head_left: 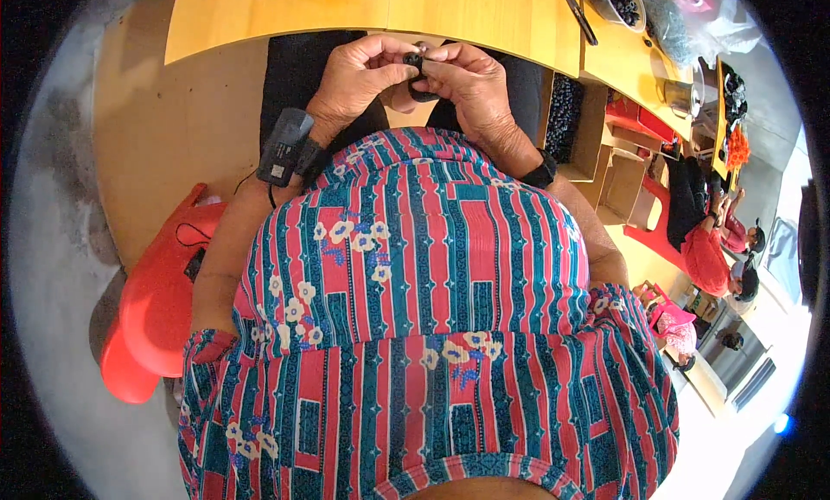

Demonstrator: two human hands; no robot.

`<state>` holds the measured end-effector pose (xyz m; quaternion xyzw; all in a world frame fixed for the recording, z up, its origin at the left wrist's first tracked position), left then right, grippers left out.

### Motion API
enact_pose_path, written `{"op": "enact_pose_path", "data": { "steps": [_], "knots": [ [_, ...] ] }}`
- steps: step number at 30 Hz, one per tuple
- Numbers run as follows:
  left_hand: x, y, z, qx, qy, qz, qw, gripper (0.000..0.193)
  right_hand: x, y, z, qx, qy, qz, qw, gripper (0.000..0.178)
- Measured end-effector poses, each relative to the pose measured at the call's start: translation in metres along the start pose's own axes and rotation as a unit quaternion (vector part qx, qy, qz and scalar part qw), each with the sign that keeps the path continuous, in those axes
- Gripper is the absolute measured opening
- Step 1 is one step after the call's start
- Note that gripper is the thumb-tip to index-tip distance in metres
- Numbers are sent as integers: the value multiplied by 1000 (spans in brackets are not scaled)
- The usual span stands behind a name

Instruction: The person picks up plastic components from bowls on the table and assembles them together by hand.

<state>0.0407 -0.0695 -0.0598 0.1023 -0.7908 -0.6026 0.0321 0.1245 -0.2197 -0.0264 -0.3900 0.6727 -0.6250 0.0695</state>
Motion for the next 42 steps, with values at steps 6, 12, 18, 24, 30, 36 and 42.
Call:
{"op": "enact_pose_path", "data": {
  "steps": [6,12,18,24,30,36,42],
  "knots": [
    [1,1,-2,6,10,16,1000,23,4,-5,-6,26,29,-9,999,7],
    [3,5,-4,-6,19,24,1000,23,7,-10,-8,62,51,-15,997,6],
    [2,0,-1,9,12,6,1000,22,5,-5,-8,35,45,-8,998,6],
    [2,1,0,8,6,10,1000,22,4,-4,-6,-15,20,-32,999,7],
    [2,2,1,-4,5,3,1000,22,3,-4,-7,-67,5,-52,996,6],
    [3,9,-3,24,10,11,1000,23,0,1,-2,-108,-33,-53,992,4],
    [3,8,-3,24,5,6,1000,23,3,-2,-7,-117,-46,-74,989,8]
  ]
}}
Point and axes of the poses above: each hand's wrist, its own x-axis away from the middle knuckle, its own z-axis out of the back of the hand, y = z × x, the point moved 1 cm from there along -x, towards the middle knuckle, and after that the axes turned 6 degrees about -z, right-handed, at the moved point
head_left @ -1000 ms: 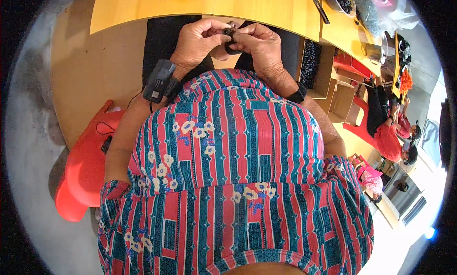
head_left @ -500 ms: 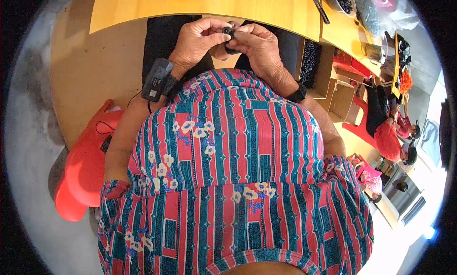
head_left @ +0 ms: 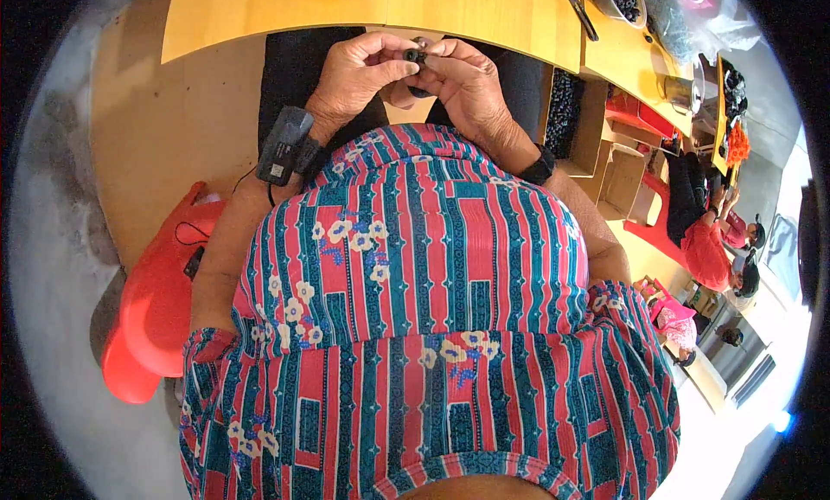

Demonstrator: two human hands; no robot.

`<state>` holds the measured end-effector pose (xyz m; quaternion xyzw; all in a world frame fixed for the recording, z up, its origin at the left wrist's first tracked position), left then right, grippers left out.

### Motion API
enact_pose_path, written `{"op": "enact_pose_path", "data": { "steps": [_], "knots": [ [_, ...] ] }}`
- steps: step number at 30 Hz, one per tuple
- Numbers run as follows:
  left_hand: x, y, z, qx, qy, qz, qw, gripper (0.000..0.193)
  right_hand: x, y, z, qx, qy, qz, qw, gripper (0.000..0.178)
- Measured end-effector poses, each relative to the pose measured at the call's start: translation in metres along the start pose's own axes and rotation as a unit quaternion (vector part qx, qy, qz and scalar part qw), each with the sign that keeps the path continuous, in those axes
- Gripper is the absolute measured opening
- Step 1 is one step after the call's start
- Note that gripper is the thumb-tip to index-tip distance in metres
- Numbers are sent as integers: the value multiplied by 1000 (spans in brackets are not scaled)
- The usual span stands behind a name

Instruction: The person picks up plastic components from bowls on the table and assembles them together by hand.

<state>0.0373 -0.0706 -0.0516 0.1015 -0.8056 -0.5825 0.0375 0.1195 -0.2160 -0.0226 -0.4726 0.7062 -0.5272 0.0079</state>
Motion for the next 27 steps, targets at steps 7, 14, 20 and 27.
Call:
{"op": "enact_pose_path", "data": {
  "steps": [7,14,20,27],
  "knots": [
    [-1,0,-1,20,5,0,1000,22,1,-2,-5,-19,19,25,999,5],
    [0,4,-2,33,5,0,999,21,1,-1,-2,-16,6,23,1000,4],
    [1,1,0,12,5,4,1000,22,1,-1,-3,-4,2,13,1000,3],
    [-1,-3,1,29,6,9,1000,23,1,-2,-4,12,21,26,999,1]
  ]
}}
Point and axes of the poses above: each hand's wrist, its own x-axis away from the middle knuckle, its own z-axis out of the back of the hand, y = z × x, the point moved 1 cm from there along -x, towards the middle knuckle, and after that the axes turned 6 degrees about -z, right-handed, at the moved point
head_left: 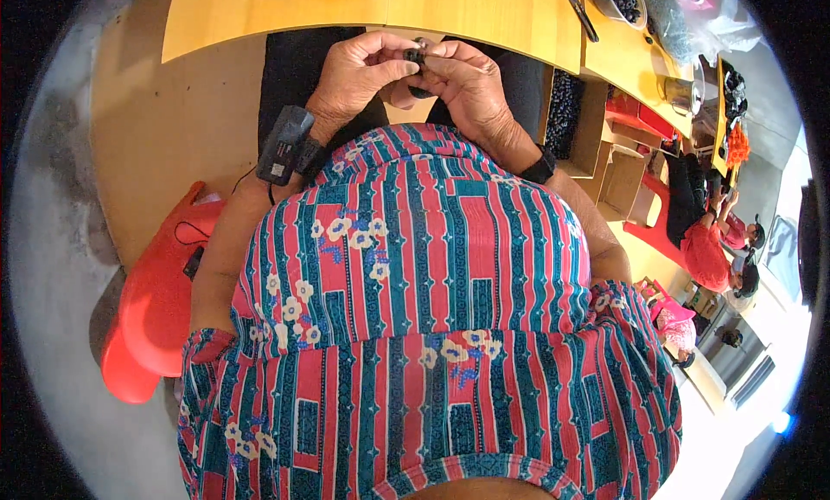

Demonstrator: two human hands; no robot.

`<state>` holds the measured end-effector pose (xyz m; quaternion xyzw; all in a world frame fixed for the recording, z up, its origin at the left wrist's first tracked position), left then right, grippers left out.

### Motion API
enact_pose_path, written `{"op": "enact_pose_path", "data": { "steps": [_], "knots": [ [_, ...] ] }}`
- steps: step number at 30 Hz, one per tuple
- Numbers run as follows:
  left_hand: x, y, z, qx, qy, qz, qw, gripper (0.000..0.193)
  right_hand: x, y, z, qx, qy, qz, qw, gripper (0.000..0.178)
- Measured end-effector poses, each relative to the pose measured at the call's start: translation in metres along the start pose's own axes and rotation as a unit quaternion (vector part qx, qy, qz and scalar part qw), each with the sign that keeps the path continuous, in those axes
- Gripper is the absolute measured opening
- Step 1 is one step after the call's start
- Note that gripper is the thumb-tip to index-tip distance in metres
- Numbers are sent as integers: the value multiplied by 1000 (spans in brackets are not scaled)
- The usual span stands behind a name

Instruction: The person picks up plastic components from bowls on the table and assembles them together by hand.

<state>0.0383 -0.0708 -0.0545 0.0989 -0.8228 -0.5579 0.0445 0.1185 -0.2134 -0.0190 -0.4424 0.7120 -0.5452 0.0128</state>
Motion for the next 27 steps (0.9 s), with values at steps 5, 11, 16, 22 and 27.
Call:
{"op": "enact_pose_path", "data": {
  "steps": [5,11,16,22,27],
  "knots": [
    [0,-1,2,-52,0,-24,998,23,-1,1,2,-1,0,5,1000,3],
    [-2,-4,1,-19,-6,-49,999,20,-2,4,4,31,15,22,999,5],
    [-1,-3,0,-26,2,-48,998,20,-1,2,5,81,20,52,995,6],
    [-2,-3,-1,-52,16,-48,997,19,1,1,-1,135,71,81,985,8],
    [-1,-6,2,-68,15,-53,996,19,3,-1,-1,168,65,92,979,8]
  ]
}}
Point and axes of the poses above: each hand's wrist, its own x-axis away from the middle knuckle, its own z-axis out of the back of the hand, y = z × x, the point moved 1 cm from there along -x, towards the middle knuckle, and after that the axes turned 6 degrees about -z, right-handed, at the moved point
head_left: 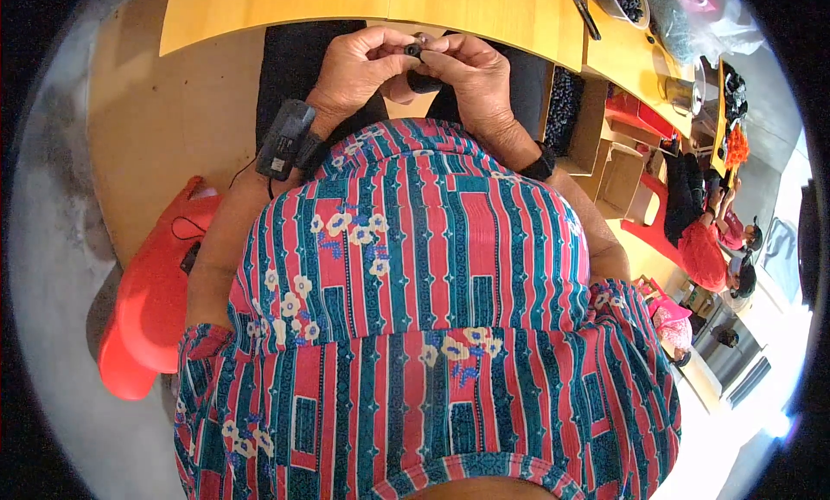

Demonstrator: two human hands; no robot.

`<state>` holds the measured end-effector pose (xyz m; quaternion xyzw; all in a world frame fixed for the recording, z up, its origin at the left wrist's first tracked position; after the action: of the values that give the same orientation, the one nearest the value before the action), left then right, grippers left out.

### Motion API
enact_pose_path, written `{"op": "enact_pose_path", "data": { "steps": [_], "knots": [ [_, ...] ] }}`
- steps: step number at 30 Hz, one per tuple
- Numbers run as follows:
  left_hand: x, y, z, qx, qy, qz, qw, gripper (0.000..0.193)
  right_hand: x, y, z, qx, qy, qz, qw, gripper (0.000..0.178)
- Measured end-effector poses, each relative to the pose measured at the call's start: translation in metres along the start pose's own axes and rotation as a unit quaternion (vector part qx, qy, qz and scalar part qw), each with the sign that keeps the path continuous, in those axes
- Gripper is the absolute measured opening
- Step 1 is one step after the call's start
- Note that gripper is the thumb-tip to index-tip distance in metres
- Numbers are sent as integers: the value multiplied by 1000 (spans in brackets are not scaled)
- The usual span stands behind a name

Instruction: The person picks up plastic components from bowls on the table and assembles them together by hand.

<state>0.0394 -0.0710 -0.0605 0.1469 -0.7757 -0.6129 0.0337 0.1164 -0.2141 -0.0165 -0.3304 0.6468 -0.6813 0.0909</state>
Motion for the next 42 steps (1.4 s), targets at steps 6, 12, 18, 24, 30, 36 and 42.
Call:
{"op": "enact_pose_path", "data": {
  "steps": [6,12,18,24,30,36,42],
  "knots": [
    [2,3,2,13,-24,49,998,23,0,1,2,-12,-24,-1,1000,7],
    [2,8,2,7,-22,45,999,24,-6,8,6,-89,-58,-72,992,6],
    [2,7,2,49,-27,56,997,24,-6,11,6,-171,-75,-110,976,5],
    [4,8,2,44,-26,41,998,23,-2,8,1,-110,-38,-48,992,2],
    [2,7,0,39,-9,56,998,23,-3,8,-2,-20,-5,46,999,3],
    [2,7,0,23,5,39,999,21,-1,7,-5,-18,-23,85,996,2],
    [4,7,0,29,8,37,999,22,-1,9,-3,-41,-35,51,997,2]
  ]
}}
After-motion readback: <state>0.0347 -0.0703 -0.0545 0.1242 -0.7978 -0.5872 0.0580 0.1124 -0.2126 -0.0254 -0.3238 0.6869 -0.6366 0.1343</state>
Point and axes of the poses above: each hand's wrist, its own x-axis away from the middle knuckle, its own z-axis out of the back of the hand, y = z × x, the point moved 1 cm from there along -x, towards the middle knuckle, and after that the axes turned 6 degrees about -z, right-handed, at the moved point
